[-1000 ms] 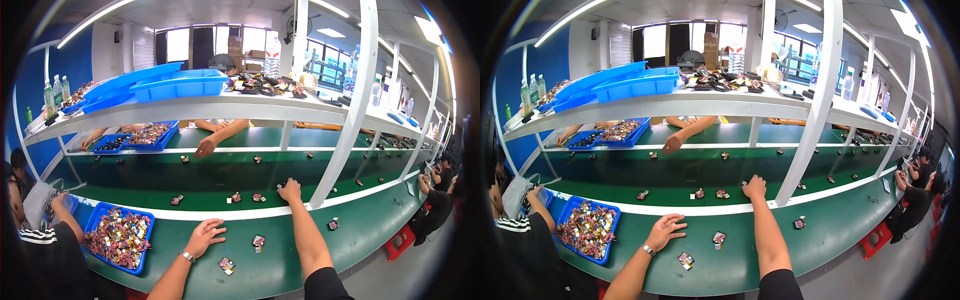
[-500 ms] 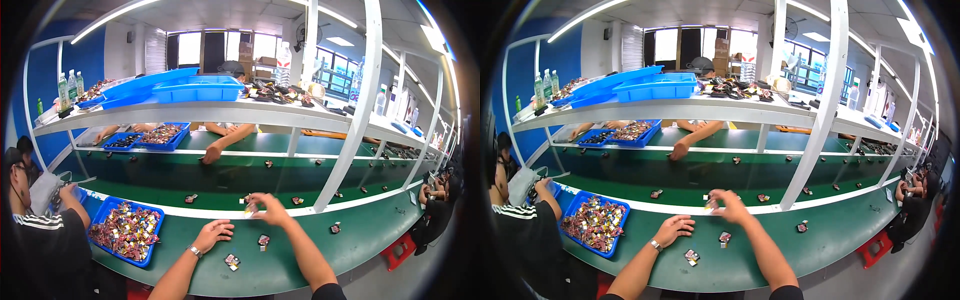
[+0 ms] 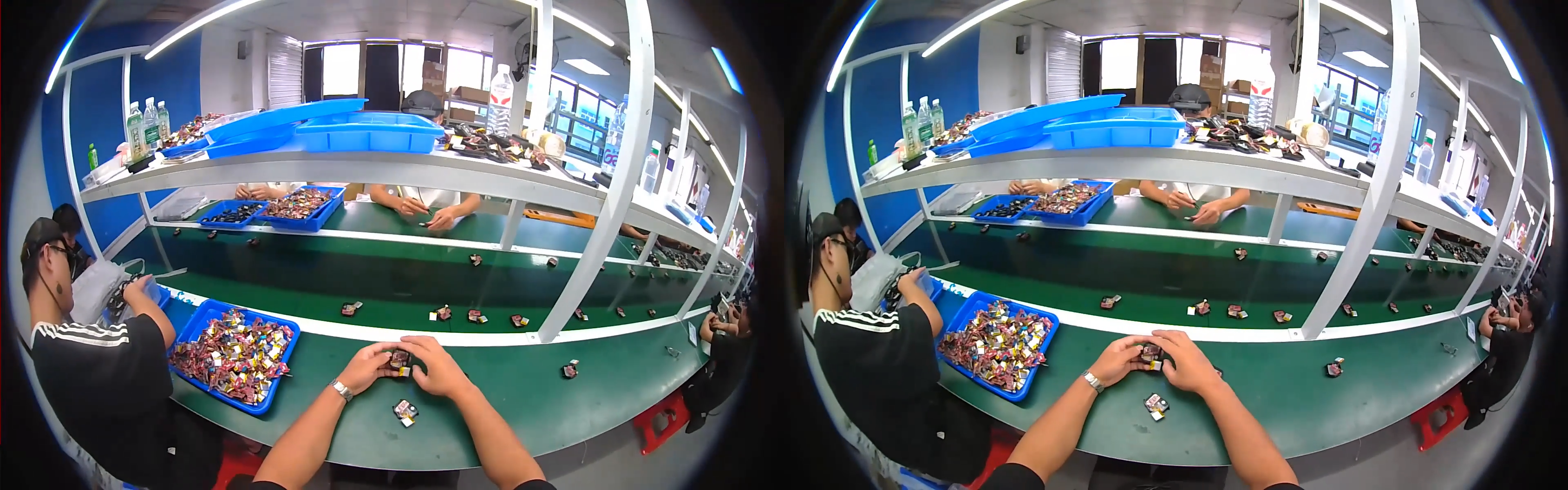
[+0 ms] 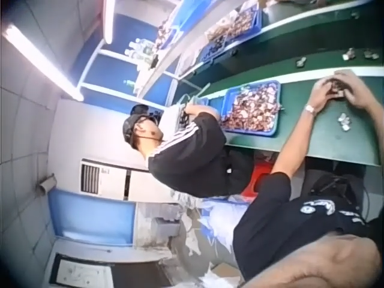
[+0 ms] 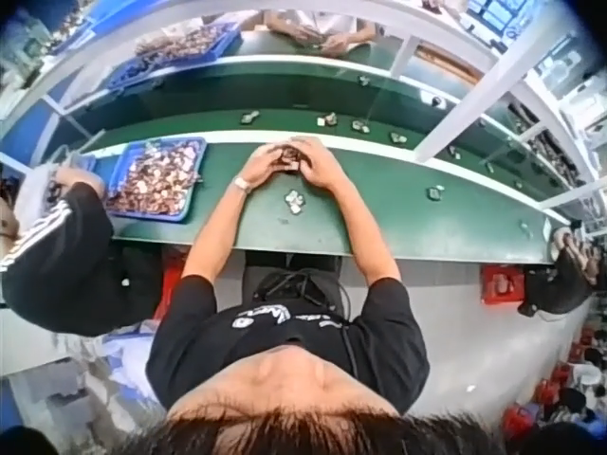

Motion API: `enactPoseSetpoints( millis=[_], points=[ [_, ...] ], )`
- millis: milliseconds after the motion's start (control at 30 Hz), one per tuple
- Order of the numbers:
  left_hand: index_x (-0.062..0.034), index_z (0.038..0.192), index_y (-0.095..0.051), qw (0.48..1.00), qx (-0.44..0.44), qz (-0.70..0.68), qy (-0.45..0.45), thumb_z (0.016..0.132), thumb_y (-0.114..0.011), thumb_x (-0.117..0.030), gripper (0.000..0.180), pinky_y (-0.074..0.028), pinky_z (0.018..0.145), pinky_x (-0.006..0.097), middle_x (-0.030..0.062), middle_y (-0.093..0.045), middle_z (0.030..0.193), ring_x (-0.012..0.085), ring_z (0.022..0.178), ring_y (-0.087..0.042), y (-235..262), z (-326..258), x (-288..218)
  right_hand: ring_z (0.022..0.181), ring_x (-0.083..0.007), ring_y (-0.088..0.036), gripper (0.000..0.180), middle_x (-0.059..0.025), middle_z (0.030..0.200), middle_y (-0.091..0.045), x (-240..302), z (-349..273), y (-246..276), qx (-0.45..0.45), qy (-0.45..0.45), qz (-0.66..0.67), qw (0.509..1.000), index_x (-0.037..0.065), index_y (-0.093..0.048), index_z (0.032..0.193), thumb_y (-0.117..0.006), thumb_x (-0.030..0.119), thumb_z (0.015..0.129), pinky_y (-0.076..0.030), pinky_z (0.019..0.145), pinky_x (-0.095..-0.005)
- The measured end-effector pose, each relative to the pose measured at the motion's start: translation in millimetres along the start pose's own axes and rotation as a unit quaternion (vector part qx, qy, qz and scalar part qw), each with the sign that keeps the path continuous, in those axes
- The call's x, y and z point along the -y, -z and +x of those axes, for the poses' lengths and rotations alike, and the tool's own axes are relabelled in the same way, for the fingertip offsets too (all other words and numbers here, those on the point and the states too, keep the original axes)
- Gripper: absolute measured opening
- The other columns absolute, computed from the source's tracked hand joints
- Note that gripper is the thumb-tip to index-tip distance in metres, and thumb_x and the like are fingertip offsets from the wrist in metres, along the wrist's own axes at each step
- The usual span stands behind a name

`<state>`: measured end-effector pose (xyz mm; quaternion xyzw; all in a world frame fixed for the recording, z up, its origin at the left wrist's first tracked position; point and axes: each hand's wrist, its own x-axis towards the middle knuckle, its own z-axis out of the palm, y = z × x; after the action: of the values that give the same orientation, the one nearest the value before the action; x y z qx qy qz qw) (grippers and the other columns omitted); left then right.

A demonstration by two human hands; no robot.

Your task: The person is sitting at an assembly line table, picking up small electronic components and manually assembling or inspecting them.

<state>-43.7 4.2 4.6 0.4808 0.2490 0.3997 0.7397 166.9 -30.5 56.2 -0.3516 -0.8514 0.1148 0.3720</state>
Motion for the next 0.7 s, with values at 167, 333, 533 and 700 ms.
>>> enactPoseSetpoints(
  millis=[167, 333, 533, 700],
  points=[
    [-0.0005, 0.134, -0.046, 1.000, -0.026, 0.001, -0.002, 0.099, -0.045, -0.008, 0.035, -0.054, 0.094, 0.038, 0.0132, -0.059, 0.118, 0.0235, 0.108, -0.062, -17.7, 1.1, -5.4, 0.116, -0.0317, -0.052, 0.030, -0.0111, 0.124, -0.056, -11.5, -6.8, -12.5, -0.043, -0.002, -0.040, 0.998, 0.007, -0.064, 0.103, -0.071, 0.006, 0.075, -0.046, 0.098, -0.0416],
    [-0.0012, 0.130, -0.048, 0.998, -0.036, 0.047, 0.009, 0.098, -0.045, -0.006, 0.033, -0.055, 0.094, 0.036, 0.0125, -0.059, 0.116, 0.0216, 0.107, -0.062, -17.3, 1.6, -1.8, 0.116, -0.0317, -0.052, 0.016, -0.0106, 0.123, -0.057, -10.5, -2.8, -10.7, -0.034, -0.014, -0.007, 0.999, 0.007, -0.061, 0.086, -0.073, 0.009, 0.075, -0.045, 0.098, -0.0414],
    [-0.0010, 0.131, -0.048, 0.999, -0.034, 0.038, 0.005, 0.097, -0.048, -0.004, 0.034, -0.054, 0.093, 0.034, 0.0117, -0.061, 0.116, 0.0197, 0.107, -0.062, -13.4, 2.4, -0.1, 0.119, -0.0301, -0.050, 0.011, -0.0095, 0.123, -0.057, -17.1, -6.2, -15.0, -0.011, -0.015, -0.008, 1.000, 0.007, -0.067, 0.087, -0.072, 0.010, 0.078, -0.044, 0.099, -0.0393],
    [-0.0022, 0.131, -0.048, 1.000, 0.017, 0.022, 0.004, 0.095, -0.052, -0.003, 0.037, -0.053, 0.095, 0.035, 0.0121, -0.061, 0.118, 0.0203, 0.108, -0.062, -14.5, 1.9, -3.9, 0.119, -0.0292, -0.050, 0.010, -0.0086, 0.123, -0.059, -16.8, -9.3, -16.6, -0.029, -0.089, 0.046, 0.995, 0.007, -0.070, 0.088, -0.070, 0.015, 0.081, -0.043, 0.100, -0.0386]
  ],
)
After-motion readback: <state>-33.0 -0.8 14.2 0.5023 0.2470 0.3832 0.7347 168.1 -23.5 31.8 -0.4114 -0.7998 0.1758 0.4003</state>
